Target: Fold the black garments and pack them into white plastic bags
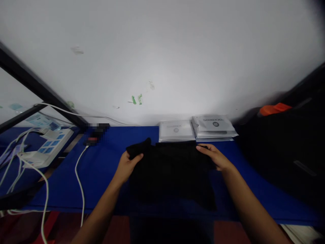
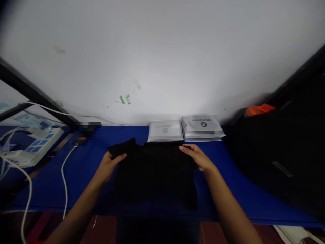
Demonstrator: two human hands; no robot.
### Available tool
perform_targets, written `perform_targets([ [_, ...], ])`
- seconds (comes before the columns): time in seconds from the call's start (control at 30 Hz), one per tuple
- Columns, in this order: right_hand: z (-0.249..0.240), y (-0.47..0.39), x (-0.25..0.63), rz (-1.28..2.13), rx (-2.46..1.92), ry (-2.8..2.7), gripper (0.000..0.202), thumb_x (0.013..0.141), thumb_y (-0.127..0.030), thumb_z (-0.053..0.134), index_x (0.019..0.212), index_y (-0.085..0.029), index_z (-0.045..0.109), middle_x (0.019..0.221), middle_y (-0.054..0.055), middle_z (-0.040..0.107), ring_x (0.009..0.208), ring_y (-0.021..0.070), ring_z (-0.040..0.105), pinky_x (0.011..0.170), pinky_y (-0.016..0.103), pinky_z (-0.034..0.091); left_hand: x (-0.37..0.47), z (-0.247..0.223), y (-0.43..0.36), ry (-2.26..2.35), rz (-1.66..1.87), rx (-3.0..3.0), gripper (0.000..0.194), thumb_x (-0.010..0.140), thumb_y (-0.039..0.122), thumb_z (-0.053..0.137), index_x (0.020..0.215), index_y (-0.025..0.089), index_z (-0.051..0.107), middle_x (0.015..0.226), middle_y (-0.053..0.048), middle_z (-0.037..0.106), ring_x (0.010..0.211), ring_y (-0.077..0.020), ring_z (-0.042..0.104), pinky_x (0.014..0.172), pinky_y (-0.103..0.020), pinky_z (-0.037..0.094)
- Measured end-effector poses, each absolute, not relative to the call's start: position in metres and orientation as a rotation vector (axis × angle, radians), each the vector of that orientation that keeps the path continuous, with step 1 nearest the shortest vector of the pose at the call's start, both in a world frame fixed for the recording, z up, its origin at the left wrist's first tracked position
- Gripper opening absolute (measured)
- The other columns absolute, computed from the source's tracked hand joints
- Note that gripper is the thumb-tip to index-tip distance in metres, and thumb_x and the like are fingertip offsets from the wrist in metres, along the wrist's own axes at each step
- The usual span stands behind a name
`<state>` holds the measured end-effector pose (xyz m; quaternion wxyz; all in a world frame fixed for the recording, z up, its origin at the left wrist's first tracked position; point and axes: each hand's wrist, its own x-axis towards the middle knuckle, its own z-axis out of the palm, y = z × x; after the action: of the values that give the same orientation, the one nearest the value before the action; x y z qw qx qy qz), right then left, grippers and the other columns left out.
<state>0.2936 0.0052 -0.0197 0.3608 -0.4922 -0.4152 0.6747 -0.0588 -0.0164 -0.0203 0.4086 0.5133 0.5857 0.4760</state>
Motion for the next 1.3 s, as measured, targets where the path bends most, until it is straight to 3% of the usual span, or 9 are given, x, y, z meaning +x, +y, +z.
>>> perform_targets([
  [0.2,-0.023,0.01,0.31,1.622,-1.563,-1.507,0.038,0.077,-0.059,0.07,0.083,-0.021,0.068,0.068,0.0,0.067,0.061,0.0181,0.061,0.055,0.03,0.046,-0.1,-0.04,-0.04,1.669,0.861,1.356,0.053,0.074,0.029,0.062,0.124,0.021,0.048,0.102,-0.005,0.063,0.075,-0.0196,0.064,0.056,-0.03,0.054],
  [0.3,-0.028,0.014,0.312,1.42,-1.534,-1.904,0.039,0.082,-0.059,0.062,0.077,-0.021,0.064,0.072,0.001,0.065,0.069,0.0195,0.061,0.065,0.033,0.048,-0.113,-0.041,-0.04,1.808,0.686,1.759,0.061,0.077,0.027,0.061,0.136,0.023,0.043,0.119,-0.009,0.057,0.095,-0.0245,0.062,0.072,-0.038,0.057],
  [0.43,-0.03,0.015,0.313,1.19,-1.482,-2.053,0.038,0.08,-0.053,0.067,0.099,-0.021,0.062,0.097,0.006,0.067,0.092,0.0238,0.062,0.084,0.038,0.049,-0.095,-0.025,-0.028,1.705,0.649,2.198,0.049,0.086,0.03,0.059,0.134,0.026,0.049,0.134,-0.01,0.048,0.126,-0.0317,0.046,0.103,-0.052,0.045],
  [0.63,-0.025,0.008,0.31,1.162,-1.386,-2.291,0.066,0.064,-0.033,0.08,0.125,-0.024,0.055,0.126,0.009,0.057,0.12,0.0287,0.052,0.104,0.044,0.04,-0.035,-0.023,0.021,1.401,0.527,2.26,0.041,0.088,0.036,0.062,0.127,0.023,0.055,0.126,-0.01,0.055,0.119,-0.0285,0.051,0.104,-0.046,0.043],
  [0.77,-0.029,0.011,0.309,0.99,-1.345,-2.331,0.04,0.072,-0.016,0.065,0.111,-0.022,0.061,0.112,0.007,0.061,0.108,0.0251,0.056,0.095,0.041,0.044,-0.022,-0.035,0.042,1.468,0.465,2.248,0.017,0.081,0.024,0.065,0.097,0.019,0.063,0.105,-0.008,0.061,0.103,-0.0277,0.055,0.091,-0.042,0.047],
  [0.9,-0.033,0.017,0.31,0.995,-1.298,-2.168,0.012,0.085,-0.025,0.052,0.09,-0.021,0.063,0.089,0.004,0.066,0.082,0.0207,0.06,0.077,0.035,0.047,-0.029,-0.035,0.047,1.441,0.575,2.132,0.005,0.081,0.02,0.057,0.086,0.02,0.057,0.083,-0.001,0.062,0.078,-0.0186,0.057,0.073,-0.03,0.046],
  [1.0,-0.04,0.023,0.308,0.973,-1.424,-1.936,0.028,0.092,-0.041,0.045,0.076,-0.022,0.059,0.071,0.001,0.061,0.068,0.0187,0.056,0.064,0.03,0.043,-0.032,-0.034,0.051,1.426,0.603,2.003,0.007,0.085,0.023,0.053,0.092,0.02,0.055,0.075,0.002,0.059,0.066,-0.0147,0.056,0.064,-0.026,0.043],
  [1.1,-0.052,0.03,0.304,0.827,-1.614,-1.764,0.039,0.089,-0.054,0.046,0.066,-0.023,0.052,0.062,0.0,0.056,0.063,0.0189,0.053,0.061,0.03,0.039,-0.03,-0.036,0.058,1.557,0.587,2.076,0.018,0.088,0.023,0.052,0.106,0.019,0.054,0.079,-0.001,0.06,0.073,-0.0186,0.059,0.069,-0.03,0.045],
  [1.3,-0.066,0.036,0.3,0.767,-1.706,-1.718,0.041,0.09,-0.06,0.046,0.084,-0.022,0.061,0.078,0.005,0.067,0.075,0.0222,0.061,0.07,0.033,0.043,-0.022,-0.046,0.061,1.719,0.507,2.355,0.027,0.091,0.033,0.057,0.112,0.016,0.056,0.106,-0.014,0.06,0.101,-0.0308,0.057,0.088,-0.041,0.044],
])
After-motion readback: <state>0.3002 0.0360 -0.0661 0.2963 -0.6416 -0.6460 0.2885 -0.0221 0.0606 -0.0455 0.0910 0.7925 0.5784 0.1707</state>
